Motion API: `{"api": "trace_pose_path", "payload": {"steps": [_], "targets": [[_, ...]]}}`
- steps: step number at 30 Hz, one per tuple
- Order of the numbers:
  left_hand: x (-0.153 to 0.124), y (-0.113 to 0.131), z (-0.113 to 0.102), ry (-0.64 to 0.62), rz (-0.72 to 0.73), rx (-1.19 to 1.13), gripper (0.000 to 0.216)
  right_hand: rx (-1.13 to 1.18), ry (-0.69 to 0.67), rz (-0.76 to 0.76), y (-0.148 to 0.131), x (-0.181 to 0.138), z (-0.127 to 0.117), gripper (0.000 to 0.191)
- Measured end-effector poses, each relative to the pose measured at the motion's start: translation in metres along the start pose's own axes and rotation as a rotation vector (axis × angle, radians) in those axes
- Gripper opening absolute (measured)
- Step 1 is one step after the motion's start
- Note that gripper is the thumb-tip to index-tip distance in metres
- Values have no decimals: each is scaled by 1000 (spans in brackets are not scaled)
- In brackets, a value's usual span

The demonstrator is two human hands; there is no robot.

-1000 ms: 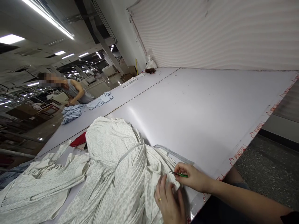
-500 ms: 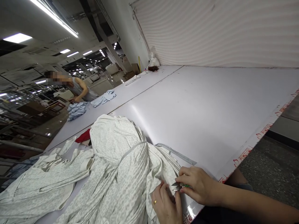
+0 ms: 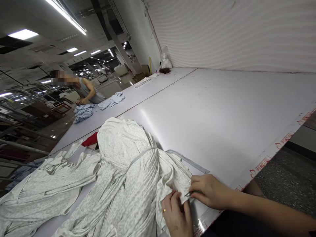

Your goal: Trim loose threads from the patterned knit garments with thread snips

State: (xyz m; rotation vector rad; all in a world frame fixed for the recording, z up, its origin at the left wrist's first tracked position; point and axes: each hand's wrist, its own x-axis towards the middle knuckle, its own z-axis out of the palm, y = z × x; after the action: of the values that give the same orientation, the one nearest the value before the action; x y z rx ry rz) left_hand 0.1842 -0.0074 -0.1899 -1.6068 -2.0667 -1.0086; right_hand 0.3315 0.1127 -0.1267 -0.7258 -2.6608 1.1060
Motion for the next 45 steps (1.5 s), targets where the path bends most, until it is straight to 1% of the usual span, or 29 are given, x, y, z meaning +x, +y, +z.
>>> {"api": "trace_pose_path", "payload": {"steps": [3, 5, 7, 9, 13, 18, 20, 25, 29, 32, 35, 39, 41, 43, 45], "targets": [[4, 2, 0, 8, 26, 50, 11, 80, 57, 31, 6, -1, 4, 19], [8, 6, 2, 34, 51, 96, 14, 127, 103, 56, 11, -3, 4, 18], [12, 11, 5, 65, 75, 97, 12, 171, 157, 95, 16, -6, 3, 19], [14, 15, 9, 86, 99, 12, 8, 229, 197, 110, 21, -10, 1, 18], [15, 18, 15, 111, 104, -222, 16, 306, 194, 36, 24, -17, -2, 19], [13, 18, 16, 167, 82, -270, 17, 292, 227, 30, 20, -14, 0, 20], [12, 19, 15, 171, 71, -286, 16, 310, 219, 19, 19, -11, 1, 21], [15, 27, 13, 176, -18, -347, 16, 352, 242, 36, 18, -8, 1, 19], [16, 33, 10, 178, -99, -376, 16, 396, 229, -1, 18, -5, 2, 19], [16, 35, 9, 174, -124, -378, 15, 404, 246, 2, 18, -2, 4, 18], [17, 35, 9, 173, -142, -374, 14, 417, 222, -19, 18, 0, 3, 18], [17, 36, 9, 205, -152, -370, 14, 419, 228, 3, 17, 0, 2, 16], [17, 37, 9, 217, -182, -385, 15, 429, 212, -7, 16, 1, 1, 18], [16, 40, 10, 220, -259, -439, 16, 430, 212, -4, 15, 1, 1, 17], [14, 42, 12, 220, -411, -535, 20, 426, 223, 6, 13, 2, 1, 15]]}}
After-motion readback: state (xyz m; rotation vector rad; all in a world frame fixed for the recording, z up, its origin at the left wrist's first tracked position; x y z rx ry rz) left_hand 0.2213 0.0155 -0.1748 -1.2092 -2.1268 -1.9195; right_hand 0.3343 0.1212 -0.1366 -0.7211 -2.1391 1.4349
